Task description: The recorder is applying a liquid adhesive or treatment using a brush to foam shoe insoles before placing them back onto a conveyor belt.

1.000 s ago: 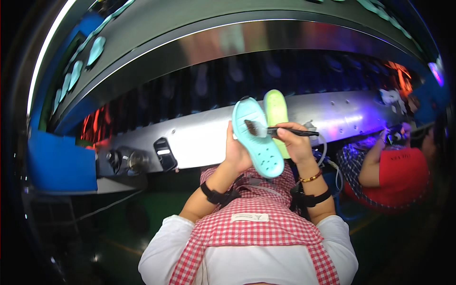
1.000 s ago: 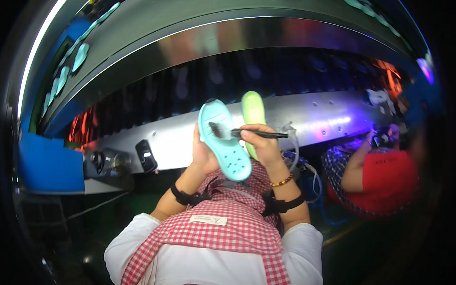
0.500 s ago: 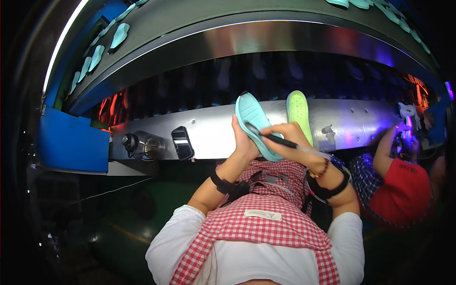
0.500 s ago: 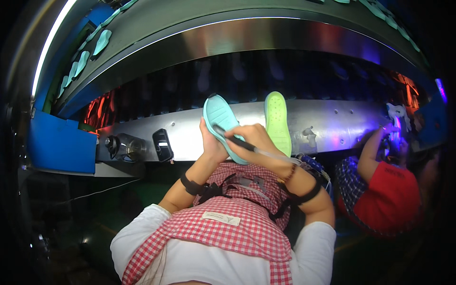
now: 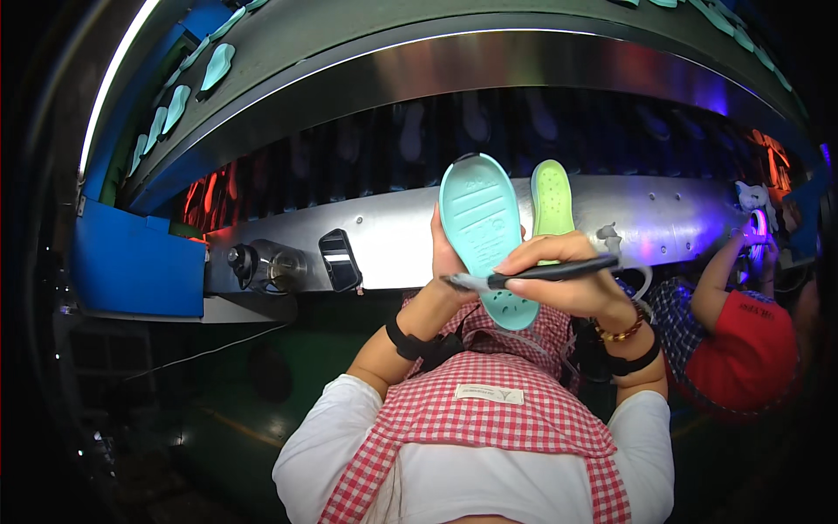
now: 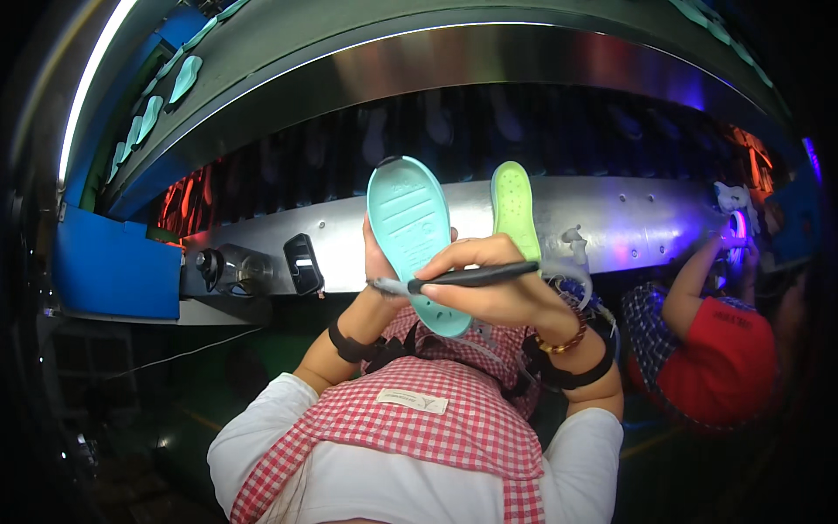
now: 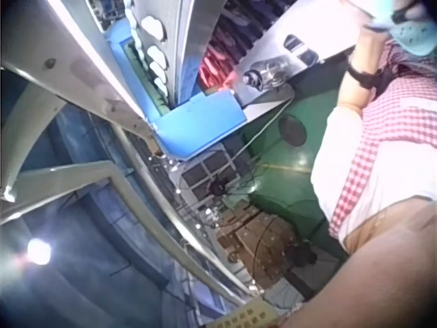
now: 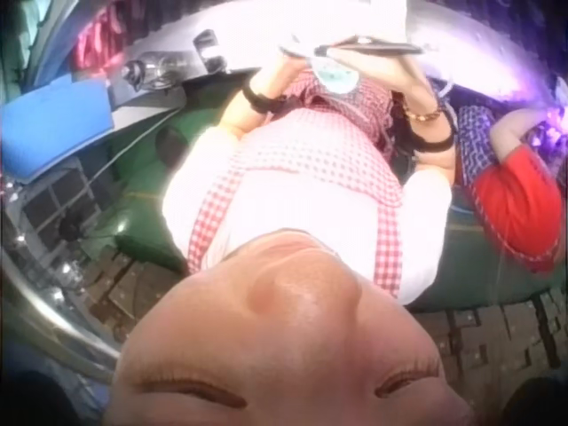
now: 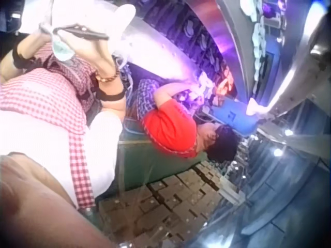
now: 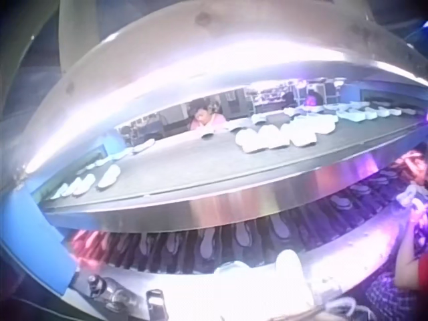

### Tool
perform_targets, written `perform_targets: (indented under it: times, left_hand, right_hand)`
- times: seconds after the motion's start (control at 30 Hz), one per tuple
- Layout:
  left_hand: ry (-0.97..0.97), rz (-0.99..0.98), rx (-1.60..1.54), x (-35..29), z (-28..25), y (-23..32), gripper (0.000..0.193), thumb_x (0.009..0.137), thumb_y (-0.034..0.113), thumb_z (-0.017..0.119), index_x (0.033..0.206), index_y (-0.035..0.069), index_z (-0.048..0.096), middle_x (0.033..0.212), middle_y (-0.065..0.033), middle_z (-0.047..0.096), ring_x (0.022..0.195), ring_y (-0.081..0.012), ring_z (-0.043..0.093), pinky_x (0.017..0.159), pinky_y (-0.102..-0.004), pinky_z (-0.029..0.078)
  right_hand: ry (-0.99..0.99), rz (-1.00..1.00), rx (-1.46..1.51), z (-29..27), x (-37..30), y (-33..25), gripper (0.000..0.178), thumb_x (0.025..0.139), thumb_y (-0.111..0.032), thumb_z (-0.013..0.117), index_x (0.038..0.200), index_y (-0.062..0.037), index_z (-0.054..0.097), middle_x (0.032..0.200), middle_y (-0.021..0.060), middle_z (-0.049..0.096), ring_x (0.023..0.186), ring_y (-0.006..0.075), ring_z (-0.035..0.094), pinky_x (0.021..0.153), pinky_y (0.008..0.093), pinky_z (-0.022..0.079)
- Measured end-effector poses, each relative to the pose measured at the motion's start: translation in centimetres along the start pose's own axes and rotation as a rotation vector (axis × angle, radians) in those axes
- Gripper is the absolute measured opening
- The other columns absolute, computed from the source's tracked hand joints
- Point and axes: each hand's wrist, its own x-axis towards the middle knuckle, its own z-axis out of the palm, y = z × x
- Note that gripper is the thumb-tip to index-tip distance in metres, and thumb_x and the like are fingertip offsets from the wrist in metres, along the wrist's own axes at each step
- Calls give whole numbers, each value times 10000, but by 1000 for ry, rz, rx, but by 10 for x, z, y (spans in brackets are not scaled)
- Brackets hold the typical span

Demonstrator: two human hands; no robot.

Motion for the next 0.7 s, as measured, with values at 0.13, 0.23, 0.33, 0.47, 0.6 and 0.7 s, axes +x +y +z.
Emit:
perform_targets:
  times: [0.13, 0.23, 0.33, 0.47, 0.6, 0.7]
  left_hand:
    - [179, 50, -105, 1, 7, 7, 837, 844, 719, 127, 1283, 82, 447, 1154, -186, 554, 991, -348, 580, 853, -460, 494]
    - [93, 99, 182, 6, 12, 17, 879, 819, 751, 139, 1262, 63, 460, 1085, -199, 570, 928, -336, 592, 826, -452, 500]
    - [158, 227, 208, 10, 16, 23, 866, 827, 737, 136, 1222, 47, 480, 1014, -200, 596, 873, -317, 606, 784, -434, 504]
    - [138, 416, 345, 14, 21, 32, 893, 807, 760, 119, 1191, 48, 495, 984, -194, 598, 808, -308, 611, 724, -426, 511]
    - [191, 486, 228, 15, 29, 38, 904, 793, 779, 128, 1175, 49, 501, 956, -203, 587, 775, -308, 608, 681, -425, 511]
    - [211, 515, 260, 15, 34, 40, 910, 784, 790, 140, 1187, 55, 494, 962, -209, 583, 779, -307, 607, 685, -427, 512]
  right_hand:
    - [326, 152, 65, -10, -3, -1, 194, 776, -7, 669, 968, 15, 672, 919, 128, 674, 788, 132, 639, 690, 261, 515]
    - [-82, -55, -169, -12, -3, -3, 223, 733, 12, 687, 951, -37, 698, 879, 118, 657, 819, 165, 614, 749, 272, 484]
    - [139, -20, -220, -13, -4, -5, 235, 707, -9, 726, 936, -57, 708, 826, 74, 653, 792, 147, 582, 717, 266, 463]
    - [79, -74, -251, -15, -9, -3, 250, 693, 1, 734, 933, -62, 710, 847, 65, 663, 782, 150, 573, 702, 267, 460]
    - [131, -16, -106, -18, -12, 1, 236, 702, 1, 728, 931, -46, 705, 892, 91, 678, 796, 157, 588, 734, 275, 474]
    - [172, -56, -221, -17, -14, 2, 234, 698, 9, 726, 927, -29, 697, 889, 94, 681, 825, 173, 603, 742, 286, 486]
